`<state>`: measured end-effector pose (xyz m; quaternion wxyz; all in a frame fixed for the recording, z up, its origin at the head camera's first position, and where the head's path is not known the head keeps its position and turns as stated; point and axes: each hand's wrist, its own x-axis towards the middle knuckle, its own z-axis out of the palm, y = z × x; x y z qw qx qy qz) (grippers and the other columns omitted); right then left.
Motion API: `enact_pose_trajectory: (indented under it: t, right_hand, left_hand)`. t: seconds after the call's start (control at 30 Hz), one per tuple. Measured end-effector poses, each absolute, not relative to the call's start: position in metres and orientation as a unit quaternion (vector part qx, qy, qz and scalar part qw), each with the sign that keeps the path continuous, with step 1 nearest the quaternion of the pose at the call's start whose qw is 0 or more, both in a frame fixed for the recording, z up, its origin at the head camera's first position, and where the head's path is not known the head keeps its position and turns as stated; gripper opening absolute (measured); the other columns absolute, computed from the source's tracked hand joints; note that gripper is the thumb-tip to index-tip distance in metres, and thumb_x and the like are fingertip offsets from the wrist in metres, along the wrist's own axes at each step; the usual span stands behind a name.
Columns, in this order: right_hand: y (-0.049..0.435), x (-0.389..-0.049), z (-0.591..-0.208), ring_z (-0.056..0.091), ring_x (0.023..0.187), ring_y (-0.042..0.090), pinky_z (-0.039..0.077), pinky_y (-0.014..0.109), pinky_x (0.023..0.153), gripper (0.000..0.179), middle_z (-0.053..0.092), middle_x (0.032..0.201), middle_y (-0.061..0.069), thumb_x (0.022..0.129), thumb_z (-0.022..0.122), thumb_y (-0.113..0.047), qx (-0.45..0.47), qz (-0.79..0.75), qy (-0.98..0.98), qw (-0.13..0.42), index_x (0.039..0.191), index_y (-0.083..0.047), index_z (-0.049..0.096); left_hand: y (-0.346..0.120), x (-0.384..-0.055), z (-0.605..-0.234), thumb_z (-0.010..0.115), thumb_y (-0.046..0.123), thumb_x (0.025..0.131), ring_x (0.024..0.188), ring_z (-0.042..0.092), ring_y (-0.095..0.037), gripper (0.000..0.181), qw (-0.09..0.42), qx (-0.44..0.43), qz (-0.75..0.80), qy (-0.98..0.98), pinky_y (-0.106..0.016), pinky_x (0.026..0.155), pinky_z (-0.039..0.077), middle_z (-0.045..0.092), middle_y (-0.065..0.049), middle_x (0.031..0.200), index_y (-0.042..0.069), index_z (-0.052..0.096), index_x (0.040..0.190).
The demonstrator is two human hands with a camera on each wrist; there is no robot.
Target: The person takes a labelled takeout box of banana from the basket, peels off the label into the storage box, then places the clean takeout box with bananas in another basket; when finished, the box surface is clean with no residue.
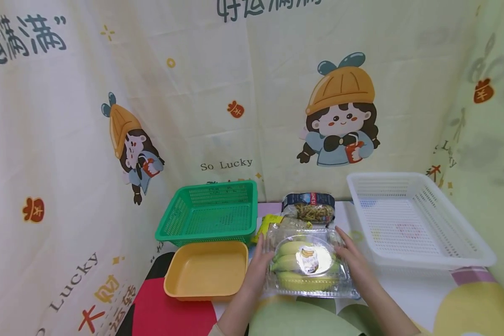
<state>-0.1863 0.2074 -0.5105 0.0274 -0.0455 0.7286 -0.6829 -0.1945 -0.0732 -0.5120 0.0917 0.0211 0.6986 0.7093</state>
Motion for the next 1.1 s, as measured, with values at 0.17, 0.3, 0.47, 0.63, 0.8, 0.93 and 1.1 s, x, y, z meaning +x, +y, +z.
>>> enact_pose_trajectory:
  t: [0.17,0.3,0.47,0.63,0.8,0.93,1.1]
  right_hand:
    - [0.208,-0.19,-0.518,0.001,0.15,0.048,0.004,0.079,0.108,0.063,0.001,0.168,0.011,0.103,0.045,-0.032,-0.042,-0.686,0.726,0.025,0.16,-0.025,0.016]
    - [0.207,-0.187,-0.521,0.009,0.149,0.047,0.01,0.076,0.109,0.063,0.006,0.167,0.013,0.103,0.046,-0.031,-0.031,-0.681,0.731,0.024,0.159,-0.022,0.02]
    - [0.204,-0.187,-0.527,0.029,0.142,0.039,0.025,0.061,0.113,0.063,0.012,0.166,0.014,0.101,0.048,-0.03,-0.003,-0.671,0.74,0.033,0.158,-0.021,0.023]
    - [0.203,-0.191,-0.531,0.023,0.145,0.038,0.022,0.061,0.114,0.065,0.009,0.167,0.012,0.101,0.05,-0.032,0.021,-0.676,0.735,0.051,0.158,-0.022,0.023]
    - [0.207,-0.198,-0.535,0.018,0.148,0.038,0.016,0.064,0.115,0.065,0.01,0.167,0.011,0.1,0.05,-0.034,0.027,-0.678,0.733,0.05,0.158,-0.022,0.024]
    - [0.209,-0.202,-0.538,0.017,0.148,0.039,0.015,0.064,0.116,0.066,0.009,0.167,0.012,0.101,0.05,-0.034,0.021,-0.68,0.731,0.052,0.159,-0.019,0.022]
    - [0.213,-0.204,-0.537,0.031,0.141,0.039,0.028,0.061,0.112,0.065,0.015,0.165,0.015,0.102,0.048,-0.036,0.014,-0.652,0.757,0.052,0.159,-0.02,0.021]
  left_hand:
    - [-0.071,-0.197,-0.519,0.049,0.031,0.1,0.154,0.006,-0.035,0.073,0.091,0.019,0.715,0.693,-0.063,0.12,0.009,0.01,-0.005,0.167,0.031,0.008,0.16]
    - [-0.071,-0.197,-0.522,0.049,0.033,0.1,0.151,0.016,-0.035,0.073,0.097,0.013,0.731,0.675,-0.058,0.12,0.019,0.013,-0.009,0.166,0.026,0.008,0.16]
    - [-0.072,-0.196,-0.53,0.049,0.037,0.1,0.149,0.022,-0.034,0.071,0.097,0.007,0.734,0.673,-0.056,0.119,0.022,0.018,-0.011,0.164,0.023,0.012,0.159]
    - [-0.071,-0.201,-0.539,0.051,0.038,0.098,0.148,0.025,-0.032,0.07,0.095,-0.004,0.732,0.675,-0.055,0.119,0.023,0.024,-0.01,0.163,0.026,0.016,0.158]
    - [-0.067,-0.209,-0.543,0.054,0.039,0.097,0.15,0.021,-0.033,0.073,0.098,-0.01,0.735,0.671,-0.056,0.12,0.021,0.021,-0.009,0.164,0.025,0.017,0.158]
    - [-0.064,-0.214,-0.547,0.054,0.038,0.096,0.151,0.02,-0.033,0.072,0.1,-0.014,0.742,0.663,-0.054,0.121,0.02,0.021,-0.008,0.164,0.027,0.019,0.158]
    - [-0.062,-0.217,-0.549,0.055,0.036,0.097,0.151,0.02,-0.033,0.071,0.1,-0.019,0.75,0.653,-0.053,0.122,0.019,0.02,-0.008,0.165,0.027,0.019,0.157]
